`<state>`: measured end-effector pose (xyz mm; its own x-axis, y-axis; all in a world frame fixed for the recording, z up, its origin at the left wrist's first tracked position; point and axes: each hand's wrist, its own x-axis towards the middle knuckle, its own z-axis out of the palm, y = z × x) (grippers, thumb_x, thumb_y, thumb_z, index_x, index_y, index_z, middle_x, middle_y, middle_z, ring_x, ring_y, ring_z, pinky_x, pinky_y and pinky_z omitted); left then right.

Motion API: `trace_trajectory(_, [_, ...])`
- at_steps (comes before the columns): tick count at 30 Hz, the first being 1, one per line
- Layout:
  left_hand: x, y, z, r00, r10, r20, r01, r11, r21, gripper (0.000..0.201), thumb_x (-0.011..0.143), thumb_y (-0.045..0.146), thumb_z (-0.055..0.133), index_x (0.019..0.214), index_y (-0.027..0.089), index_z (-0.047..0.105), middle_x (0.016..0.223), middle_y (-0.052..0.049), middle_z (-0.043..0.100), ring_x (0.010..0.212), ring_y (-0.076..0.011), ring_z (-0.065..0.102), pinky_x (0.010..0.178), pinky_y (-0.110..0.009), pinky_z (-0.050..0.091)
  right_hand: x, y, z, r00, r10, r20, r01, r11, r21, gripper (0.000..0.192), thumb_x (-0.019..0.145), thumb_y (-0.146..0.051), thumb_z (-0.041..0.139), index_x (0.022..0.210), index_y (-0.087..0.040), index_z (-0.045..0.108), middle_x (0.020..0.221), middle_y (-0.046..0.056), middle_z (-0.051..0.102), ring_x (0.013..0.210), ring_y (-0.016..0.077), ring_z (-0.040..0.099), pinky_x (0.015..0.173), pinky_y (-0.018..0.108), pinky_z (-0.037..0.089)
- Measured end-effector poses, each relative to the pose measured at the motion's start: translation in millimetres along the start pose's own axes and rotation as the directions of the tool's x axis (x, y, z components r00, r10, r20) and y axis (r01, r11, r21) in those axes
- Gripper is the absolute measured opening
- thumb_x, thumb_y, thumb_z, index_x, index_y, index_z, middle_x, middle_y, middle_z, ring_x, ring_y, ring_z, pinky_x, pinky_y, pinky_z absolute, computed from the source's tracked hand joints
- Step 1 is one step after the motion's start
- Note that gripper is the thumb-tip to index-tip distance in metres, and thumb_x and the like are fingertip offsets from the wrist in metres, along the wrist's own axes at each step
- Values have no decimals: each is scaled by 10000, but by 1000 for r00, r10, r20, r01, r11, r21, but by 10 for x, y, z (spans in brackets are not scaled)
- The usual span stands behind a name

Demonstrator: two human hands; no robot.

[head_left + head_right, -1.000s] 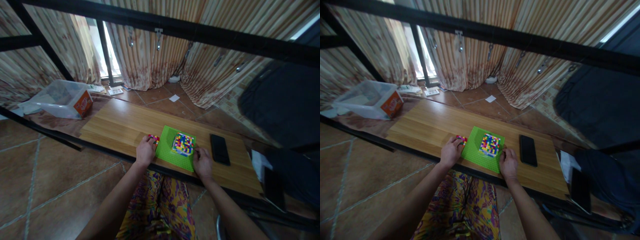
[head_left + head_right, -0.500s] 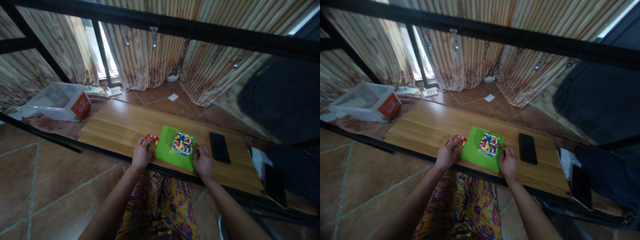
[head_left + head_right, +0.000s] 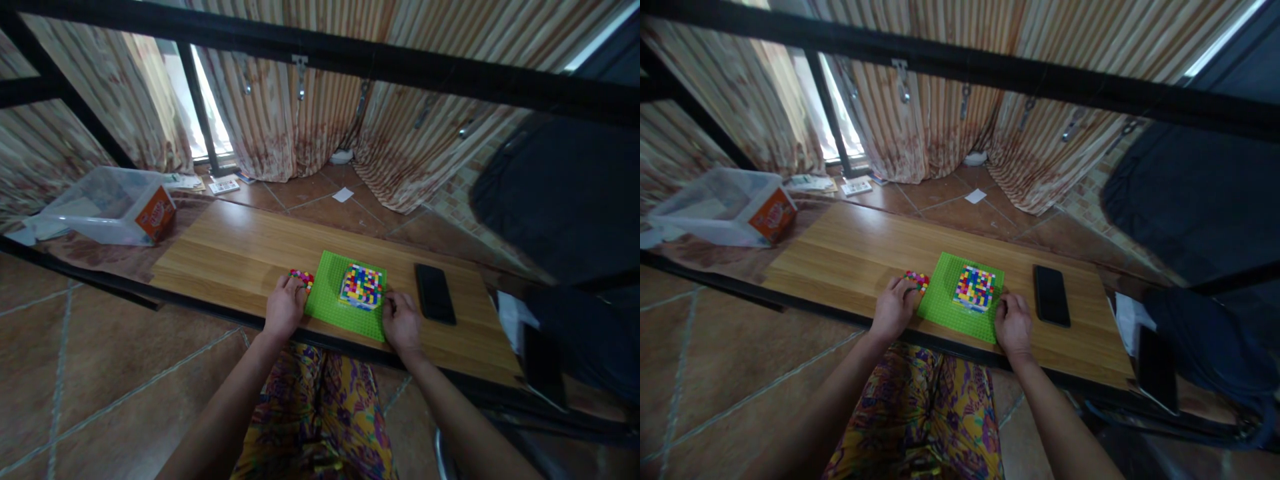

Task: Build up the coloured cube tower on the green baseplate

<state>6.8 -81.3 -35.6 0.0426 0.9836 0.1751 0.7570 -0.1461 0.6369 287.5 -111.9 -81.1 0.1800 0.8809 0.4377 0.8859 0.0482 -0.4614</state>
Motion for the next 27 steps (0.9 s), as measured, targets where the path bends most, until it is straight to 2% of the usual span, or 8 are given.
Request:
trace_trajectory(3, [-40, 159, 45, 998, 64, 21, -60, 983, -175, 149, 916, 183, 516, 965, 201, 656, 960, -52, 685, 920, -181, 652, 857, -298, 512, 1, -5, 0, 1000, 8, -2, -8, 1000, 3, 201, 896, -245, 420, 901, -197, 615, 884, 81, 600, 887, 231, 563, 828, 365, 465])
trace_trajectory(5, [-49, 290, 93, 995, 77, 62, -58, 963, -261, 148, 912, 183, 528, 972, 204, 662, 926, -36, 707, 867, -165, 664, 814, -276, 517, 1, -1, 3, 1000, 11, 5, -11, 1000, -5, 200, 897, -245, 419, 895, -198, 613, 887, 80, 602, 881, 229, 563, 821, 362, 464])
trace_trajectory(10, [-1, 510, 212, 992, 71, 105, -30, 936, -352, 141, 885, 164, 575, 928, 204, 703, 876, -19, 730, 770, -140, 668, 742, -243, 507, 1, 18, 14, 1000, -2, 10, 2, 1000, -11, 209, 906, -241, 407, 901, -198, 611, 897, 78, 606, 904, 224, 561, 836, 351, 456])
trace_trajectory(20, [99, 559, 306, 988, 32, 148, 37, 898, -439, 88, 834, 160, 649, 805, 195, 724, 770, -2, 732, 711, -136, 662, 670, -228, 490, 0, -21, 3, 1000, 23, 14, -23, 1000, 15, 208, 902, -233, 410, 911, -191, 613, 898, 77, 602, 896, 220, 560, 831, 347, 455])
trace_trajectory(24, [74, 538, 347, 994, 30, 105, 23, 882, -470, 78, 833, 183, 664, 830, 205, 739, 760, -4, 731, 696, -139, 659, 659, -236, 494, -1, -14, 13, 999, 31, 21, -31, 1000, 6, 209, 911, -247, 412, 906, -193, 613, 905, 78, 601, 892, 218, 559, 824, 344, 456])
trace_trajectory(27, [27, 534, 386, 999, 34, 31, -13, 853, -522, 93, 836, 186, 661, 837, 214, 749, 781, -11, 730, 694, -135, 651, 679, -244, 506, -3, -6, 17, 1000, 18, 18, -18, 1000, -5, 211, 917, -251, 408, 903, -194, 610, 902, 78, 598, 892, 217, 555, 826, 344, 454])
